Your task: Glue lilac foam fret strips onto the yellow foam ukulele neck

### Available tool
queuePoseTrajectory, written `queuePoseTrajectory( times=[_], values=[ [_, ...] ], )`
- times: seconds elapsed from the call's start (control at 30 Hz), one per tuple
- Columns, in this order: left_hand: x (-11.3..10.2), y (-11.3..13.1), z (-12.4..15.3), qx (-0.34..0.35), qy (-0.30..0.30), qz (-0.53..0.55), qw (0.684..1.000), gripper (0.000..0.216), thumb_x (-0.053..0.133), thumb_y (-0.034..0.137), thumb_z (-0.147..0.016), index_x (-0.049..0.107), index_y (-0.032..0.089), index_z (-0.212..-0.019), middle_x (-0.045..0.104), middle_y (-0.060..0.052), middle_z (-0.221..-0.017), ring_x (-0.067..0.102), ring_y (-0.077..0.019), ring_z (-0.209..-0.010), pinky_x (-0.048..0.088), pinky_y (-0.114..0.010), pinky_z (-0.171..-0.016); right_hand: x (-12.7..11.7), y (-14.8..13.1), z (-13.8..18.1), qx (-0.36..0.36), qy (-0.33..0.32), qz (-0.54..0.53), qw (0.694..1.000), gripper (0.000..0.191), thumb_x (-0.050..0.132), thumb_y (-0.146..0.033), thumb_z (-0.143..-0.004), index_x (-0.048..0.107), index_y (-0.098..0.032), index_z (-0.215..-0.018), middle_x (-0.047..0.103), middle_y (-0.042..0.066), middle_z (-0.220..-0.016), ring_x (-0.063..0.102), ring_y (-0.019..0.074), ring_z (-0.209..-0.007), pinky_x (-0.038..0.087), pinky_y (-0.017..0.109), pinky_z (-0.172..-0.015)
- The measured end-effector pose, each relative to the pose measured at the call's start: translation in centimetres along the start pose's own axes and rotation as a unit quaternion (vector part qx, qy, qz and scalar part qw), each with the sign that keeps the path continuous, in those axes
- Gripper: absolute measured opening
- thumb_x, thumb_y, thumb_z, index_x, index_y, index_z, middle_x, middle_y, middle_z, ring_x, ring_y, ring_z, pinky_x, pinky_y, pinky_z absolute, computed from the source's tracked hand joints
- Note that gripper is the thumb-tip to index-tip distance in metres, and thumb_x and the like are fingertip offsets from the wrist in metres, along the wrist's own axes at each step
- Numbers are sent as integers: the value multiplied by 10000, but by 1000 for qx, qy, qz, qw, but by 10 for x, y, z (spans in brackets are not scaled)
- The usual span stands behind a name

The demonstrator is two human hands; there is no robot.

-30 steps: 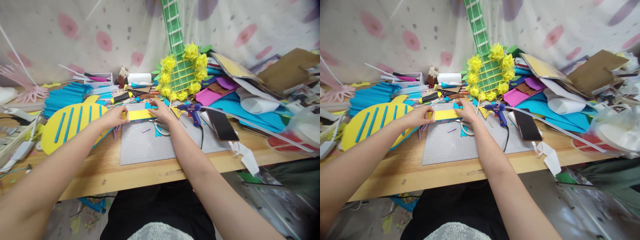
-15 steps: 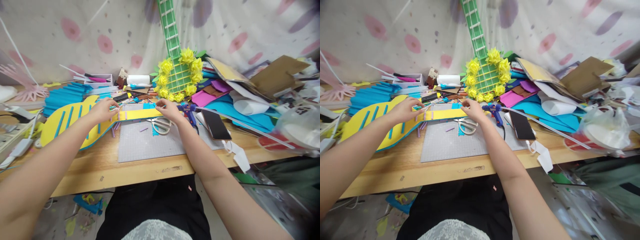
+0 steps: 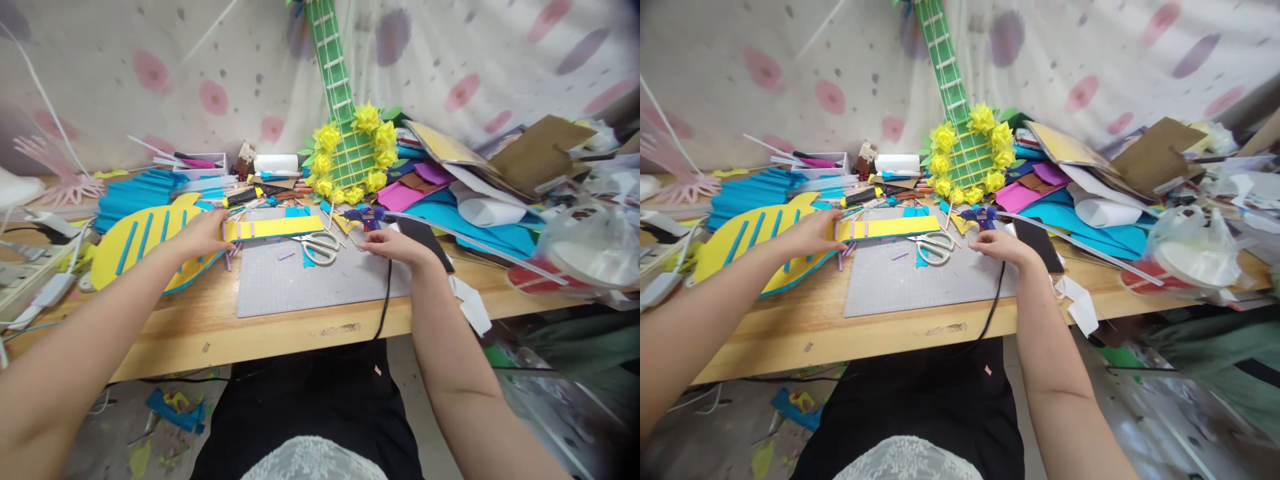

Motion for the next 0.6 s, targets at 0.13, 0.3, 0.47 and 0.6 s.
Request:
queuePoseTrajectory(
  times=[0.13,0.3,0.47,0.6],
  values=[
    [5,-4,-5,-1,1,-14,1000,612,632,301,-610,491,125,-1178,559,-143,-1177,512,-310,-1094,390,-367,-918,-14,24,-3,62,96,59,992,444,562,-595,-670,427,-184,-571,405,-33,-534,350,90,-522,259,254,-513],
    [9,-17,-8,-33,18,-1,999,616,616,303,-609,476,136,-1185,560,-139,-1164,514,-303,-1081,396,-361,-895,-12,29,-17,101,161,77,979,414,616,-560,-632,416,-198,-622,443,-32,-545,385,103,-512,261,256,-507],
    [-3,-3,-2,-5,68,-9,998,500,614,326,-612,561,167,-1083,557,-142,-1146,483,-322,-1108,350,-411,-938,-7,19,-24,123,230,138,956,369,612,-519,-640,409,-212,-649,490,-10,-584,441,141,-549,283,265,-527],
    [-11,27,11,7,70,-66,995,220,453,298,-744,646,204,-797,621,-124,-954,536,-298,-1026,363,-422,-895,-1,13,-31,125,284,181,933,320,619,-440,-657,472,-189,-790,555,49,-756,514,183,-680,352,280,-600]
  ],
)
Point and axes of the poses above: each hand's wrist, its own z-axis away from the middle knuckle, its own x-axis out of the palm, y = z × x, the point moved 2 cm from there along -z, towards the middle knuckle
